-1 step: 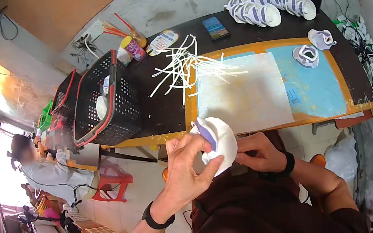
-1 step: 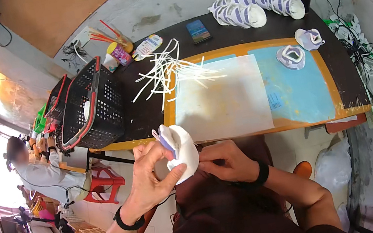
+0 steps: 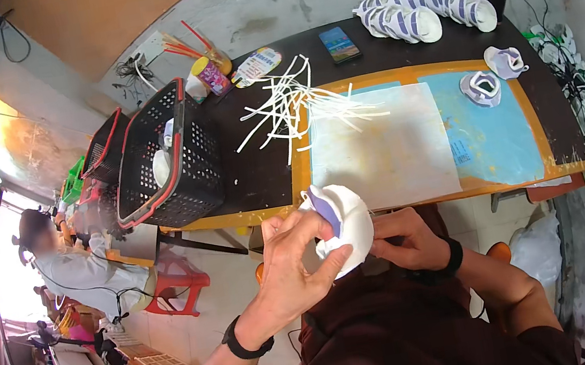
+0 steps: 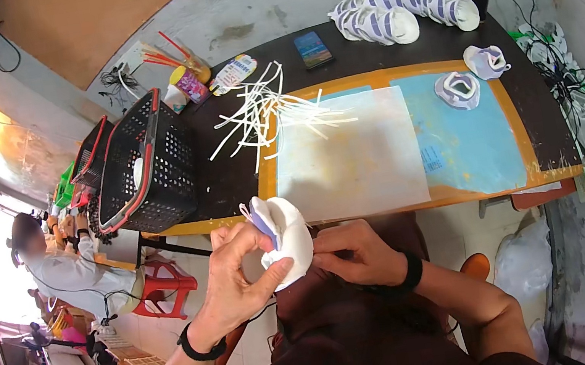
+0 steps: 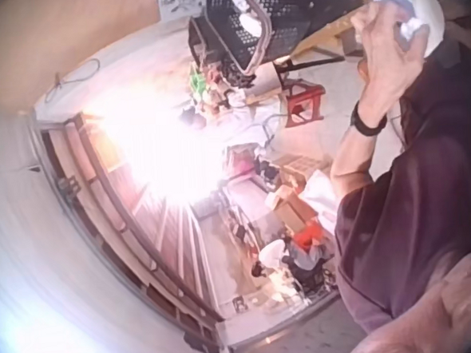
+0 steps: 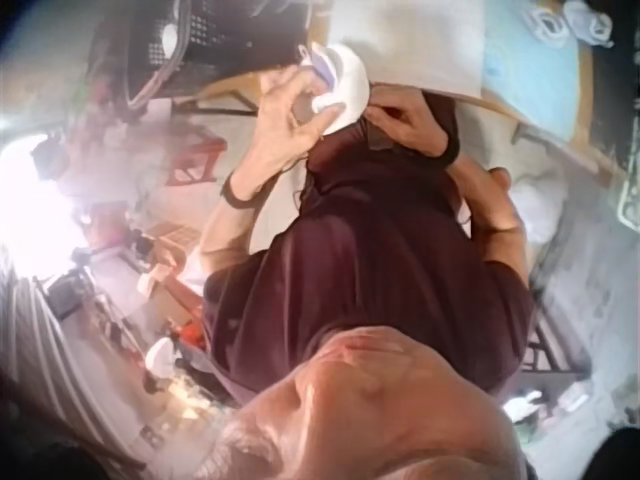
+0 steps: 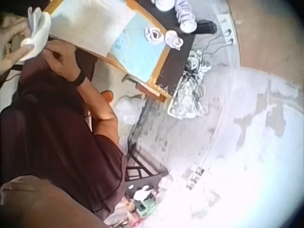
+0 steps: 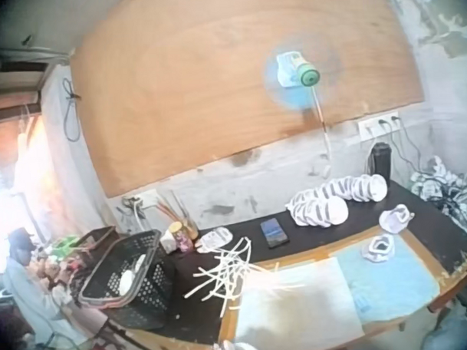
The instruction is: Stitching or threading components of a shoe upper using a manual tool.
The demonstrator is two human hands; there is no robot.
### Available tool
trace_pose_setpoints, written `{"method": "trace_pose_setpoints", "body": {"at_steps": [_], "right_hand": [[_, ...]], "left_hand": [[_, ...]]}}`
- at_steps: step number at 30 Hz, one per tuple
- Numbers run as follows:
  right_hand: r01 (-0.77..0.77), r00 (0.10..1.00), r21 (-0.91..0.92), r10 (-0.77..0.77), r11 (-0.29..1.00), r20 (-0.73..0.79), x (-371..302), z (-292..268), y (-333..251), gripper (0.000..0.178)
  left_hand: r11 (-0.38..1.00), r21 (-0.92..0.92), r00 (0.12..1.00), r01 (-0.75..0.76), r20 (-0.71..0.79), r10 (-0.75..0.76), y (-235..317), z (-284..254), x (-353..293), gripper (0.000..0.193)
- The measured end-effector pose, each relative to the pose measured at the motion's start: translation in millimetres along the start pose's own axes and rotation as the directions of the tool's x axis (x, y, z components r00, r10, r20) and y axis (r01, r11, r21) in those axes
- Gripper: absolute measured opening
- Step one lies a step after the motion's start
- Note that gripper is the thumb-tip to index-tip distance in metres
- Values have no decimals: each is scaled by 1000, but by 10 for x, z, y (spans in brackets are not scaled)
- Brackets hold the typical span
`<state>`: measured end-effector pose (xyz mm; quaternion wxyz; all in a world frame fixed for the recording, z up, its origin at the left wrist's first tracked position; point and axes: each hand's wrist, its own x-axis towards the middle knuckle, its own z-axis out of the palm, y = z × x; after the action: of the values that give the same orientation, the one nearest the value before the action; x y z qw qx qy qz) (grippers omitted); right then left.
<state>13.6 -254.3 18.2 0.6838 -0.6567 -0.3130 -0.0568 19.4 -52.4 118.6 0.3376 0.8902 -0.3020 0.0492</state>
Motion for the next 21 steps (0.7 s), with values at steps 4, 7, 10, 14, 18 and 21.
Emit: {"method": "trace_pose_setpoints", "body": {"at_steps": [4,7,10,14,18,21], "right_hand": [[39,999,-24,-39,999,-4,-14,-22,-22,8],[57,998,-51,-58,997,-20,-23,-54,-73,8],[70,998,-212,-66,975,24,-27,-122,-117,10],[291,951,-444,-305,848,39,-5,-173,-143,18],[359,915,-663,-386,657,113,26,-218,-269,16],[377,911,-633,-394,676,122,7,-234,-236,18]], "left_hand": [[1000,-1,998,-19,63,19,86,-47,-2,23],[988,99,993,-119,16,118,173,-61,23,21],[970,159,983,-185,19,185,250,-73,43,22],[964,161,977,-212,49,206,261,-52,64,21],[962,144,973,-231,58,225,193,8,45,19],[954,133,963,-270,54,265,175,61,26,19]]}}
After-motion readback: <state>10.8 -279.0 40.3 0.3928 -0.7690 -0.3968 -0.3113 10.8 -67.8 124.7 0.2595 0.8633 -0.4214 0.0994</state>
